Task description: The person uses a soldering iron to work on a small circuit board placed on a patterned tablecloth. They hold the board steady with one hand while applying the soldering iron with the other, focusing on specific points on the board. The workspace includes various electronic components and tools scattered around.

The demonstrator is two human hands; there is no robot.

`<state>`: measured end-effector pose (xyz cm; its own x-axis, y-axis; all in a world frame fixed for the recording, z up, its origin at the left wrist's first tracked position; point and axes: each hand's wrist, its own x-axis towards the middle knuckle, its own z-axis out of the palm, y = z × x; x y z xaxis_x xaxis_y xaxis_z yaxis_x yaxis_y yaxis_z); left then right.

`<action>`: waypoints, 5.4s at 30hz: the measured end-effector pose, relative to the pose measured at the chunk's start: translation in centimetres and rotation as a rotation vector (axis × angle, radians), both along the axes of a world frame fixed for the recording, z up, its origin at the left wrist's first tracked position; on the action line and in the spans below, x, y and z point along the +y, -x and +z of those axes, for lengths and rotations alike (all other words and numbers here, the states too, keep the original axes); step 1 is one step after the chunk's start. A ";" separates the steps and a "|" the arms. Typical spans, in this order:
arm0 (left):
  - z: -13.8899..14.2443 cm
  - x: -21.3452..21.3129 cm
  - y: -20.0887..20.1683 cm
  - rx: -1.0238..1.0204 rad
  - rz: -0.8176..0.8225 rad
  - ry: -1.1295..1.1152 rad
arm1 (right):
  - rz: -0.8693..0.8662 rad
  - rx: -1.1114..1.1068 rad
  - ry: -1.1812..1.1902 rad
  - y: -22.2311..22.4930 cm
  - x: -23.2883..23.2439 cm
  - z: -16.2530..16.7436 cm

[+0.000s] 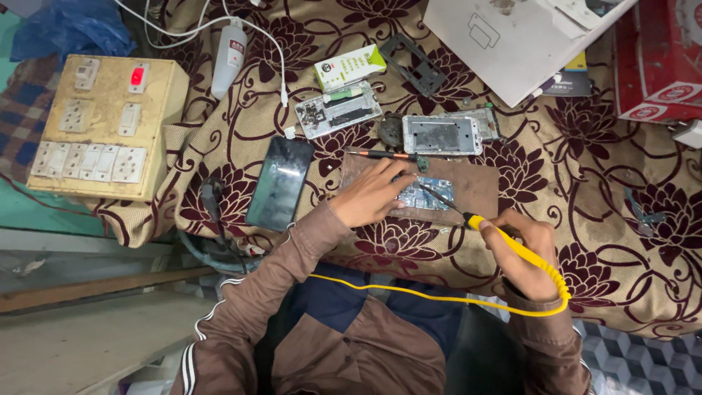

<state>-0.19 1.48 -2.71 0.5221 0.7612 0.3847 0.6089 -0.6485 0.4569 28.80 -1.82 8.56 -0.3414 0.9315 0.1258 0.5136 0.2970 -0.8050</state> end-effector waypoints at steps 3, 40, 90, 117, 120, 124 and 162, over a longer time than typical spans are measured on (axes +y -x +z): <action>0.1 0.0 0.0 0.005 0.004 0.015 | -0.021 -0.048 -0.012 0.1 0.0 0.1; 0.2 0.2 0.2 -0.021 -0.020 -0.017 | 0.096 -0.014 -0.050 0.1 -0.2 0.9; 0.5 -0.1 0.2 0.004 0.006 -0.008 | 0.198 -0.128 -0.248 1.2 -0.8 1.9; 0.0 0.1 0.4 -0.018 -0.023 -0.039 | 0.202 -0.055 -0.328 1.2 -1.2 1.7; 0.0 0.1 0.4 -0.017 -0.025 -0.063 | 0.237 -0.047 -0.379 1.2 -1.2 1.8; 0.1 0.1 0.4 -0.028 -0.034 -0.047 | 0.218 -0.006 -0.364 1.4 -1.4 1.9; 0.9 0.0 0.2 -0.012 -0.004 -0.019 | 0.133 -0.118 -0.234 1.8 -1.4 3.6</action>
<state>-0.43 1.49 -1.80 0.5202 0.7517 0.4054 0.6012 -0.6595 0.4512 27.04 -3.26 12.12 -0.4838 0.8279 0.2839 0.5434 0.5384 -0.6440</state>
